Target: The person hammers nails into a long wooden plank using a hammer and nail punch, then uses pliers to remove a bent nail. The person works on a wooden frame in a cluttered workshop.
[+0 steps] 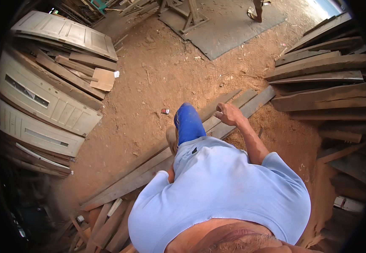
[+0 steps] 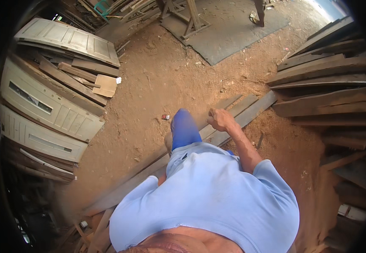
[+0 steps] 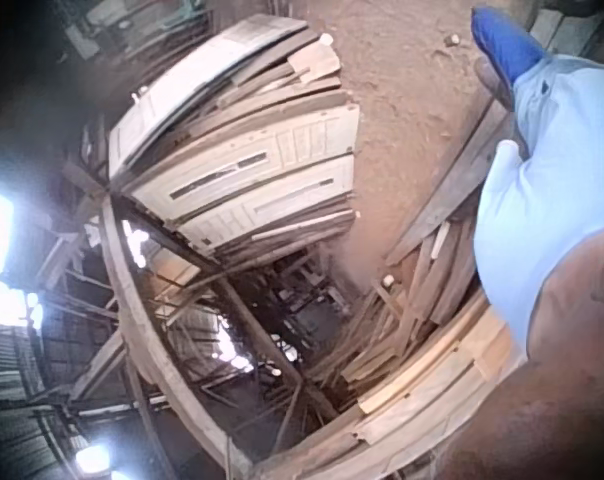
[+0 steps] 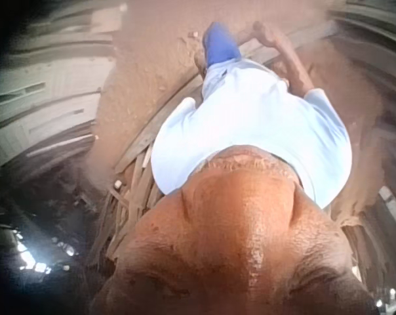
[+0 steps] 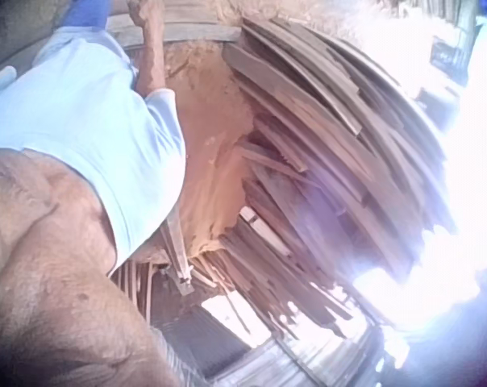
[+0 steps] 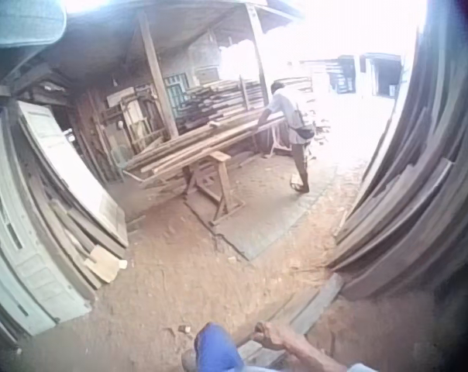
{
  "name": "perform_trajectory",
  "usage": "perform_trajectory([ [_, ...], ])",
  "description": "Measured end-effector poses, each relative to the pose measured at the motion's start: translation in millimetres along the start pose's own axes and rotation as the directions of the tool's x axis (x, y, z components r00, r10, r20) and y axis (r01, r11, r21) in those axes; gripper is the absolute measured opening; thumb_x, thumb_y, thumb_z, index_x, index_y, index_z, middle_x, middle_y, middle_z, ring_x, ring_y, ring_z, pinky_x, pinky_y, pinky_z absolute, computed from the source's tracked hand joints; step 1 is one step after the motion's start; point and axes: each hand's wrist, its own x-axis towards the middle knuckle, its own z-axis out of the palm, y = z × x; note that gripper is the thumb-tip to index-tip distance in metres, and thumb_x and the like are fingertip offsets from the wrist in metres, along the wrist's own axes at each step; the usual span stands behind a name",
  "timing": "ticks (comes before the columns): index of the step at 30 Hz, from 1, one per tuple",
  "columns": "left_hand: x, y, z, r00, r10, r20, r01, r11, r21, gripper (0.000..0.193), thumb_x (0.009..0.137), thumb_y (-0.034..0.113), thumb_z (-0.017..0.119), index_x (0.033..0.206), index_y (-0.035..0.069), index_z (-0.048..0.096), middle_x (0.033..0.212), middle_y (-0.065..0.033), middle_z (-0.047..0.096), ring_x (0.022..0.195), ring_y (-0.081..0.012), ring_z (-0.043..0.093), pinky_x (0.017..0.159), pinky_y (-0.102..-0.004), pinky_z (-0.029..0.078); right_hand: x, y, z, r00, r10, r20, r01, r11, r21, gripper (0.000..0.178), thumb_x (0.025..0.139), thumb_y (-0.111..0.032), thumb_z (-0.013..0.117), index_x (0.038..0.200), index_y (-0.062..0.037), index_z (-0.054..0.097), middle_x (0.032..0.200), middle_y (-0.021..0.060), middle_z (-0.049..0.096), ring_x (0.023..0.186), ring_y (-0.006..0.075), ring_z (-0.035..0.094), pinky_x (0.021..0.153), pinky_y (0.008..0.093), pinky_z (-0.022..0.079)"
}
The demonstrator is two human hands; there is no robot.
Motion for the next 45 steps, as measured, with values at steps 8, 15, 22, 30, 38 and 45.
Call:
perform_trajectory([
  [8,194.1,71.1,-35.1,0.994,0.045,0.101,-0.032,0.992,-0.120,0.029,0.095,0.027,0.062,0.095,0.001,0.073,0.074,-0.0094,0.069,0.059,-0.0233,0.062,0.052,-0.0428,0.047,121.1,17.8,-51.0,0.993,0.100,0.069,-0.109,0.981,0.160,0.036,0.090,-0.029,0.068,0.107,0.0023,0.067,0.102,0.0223,0.071,0.097,0.0387,0.068,0.083,0.0450,0.053],
  [15,363.7,284.8,-44.7,0.919,0.122,0.376,-0.359,0.655,0.665,0.032,0.088,0.020,0.055,0.104,0.003,0.077,0.103,-0.0220,0.075,0.099,-0.0327,0.072,0.085,-0.0426,0.054,296.5,97.0,-106.6,0.859,0.388,-0.332,-0.310,0.913,0.265,0.031,0.092,-0.028,0.066,0.101,0.0020,0.067,0.093,0.0200,0.072,0.090,0.0330,0.070,0.078,0.0432,0.054],
  [22,437.8,518.2,-77.3,0.945,0.279,0.171,-0.290,0.956,0.039,0.036,0.093,0.034,0.059,0.114,0.006,0.069,0.106,-0.0176,0.074,0.090,-0.0331,0.074,0.085,-0.0416,0.057,273.1,222.0,-59.2,0.421,0.907,0.026,-0.585,0.250,0.771,0.024,0.097,-0.022,0.060,0.083,-0.0019,0.063,0.068,0.0059,0.061,0.053,0.0171,0.058,0.044,0.0310,0.042],
  [30,501.7,603.1,-23.5,0.891,0.067,0.448,-0.153,0.975,0.158,0.030,0.091,0.031,0.066,0.110,0.008,0.068,0.069,-0.0053,0.066,0.050,-0.0129,0.056,0.045,-0.0288,0.043,344.9,275.8,-57.5,0.442,0.814,0.377,-0.316,-0.252,0.915,0.029,0.099,-0.016,0.050,0.071,-0.0140,0.047,0.060,-0.0014,0.042,0.045,0.0127,0.042,0.040,0.0318,0.028],
  [38,609.8,792.6,58.7,0.868,0.208,0.450,-0.182,0.978,-0.101,0.033,0.094,0.032,0.064,0.115,0.008,0.063,0.085,-0.0052,0.068,0.060,-0.0120,0.060,0.050,-0.0271,0.046,553.4,415.4,-173.6,0.591,0.713,0.377,-0.576,0.046,0.816,0.025,0.098,-0.023,0.059,0.082,-0.0049,0.066,0.075,0.0087,0.069,0.059,0.0198,0.067,0.046,0.0320,0.046],
  [45,689.6,908.5,15.6,0.992,0.058,0.116,-0.036,0.982,-0.183,0.030,0.094,0.026,0.063,0.118,0.007,0.061,0.094,-0.0084,0.069,0.063,-0.0138,0.062,0.048,-0.0274,0.047,827.7,412.9,-423.1,0.766,0.615,-0.187,-0.453,0.723,0.522,0.034,0.099,-0.026,0.060,0.102,0.0069,0.068,0.087,0.0147,0.072,0.075,0.0230,0.070,0.069,0.0374,0.055],
])
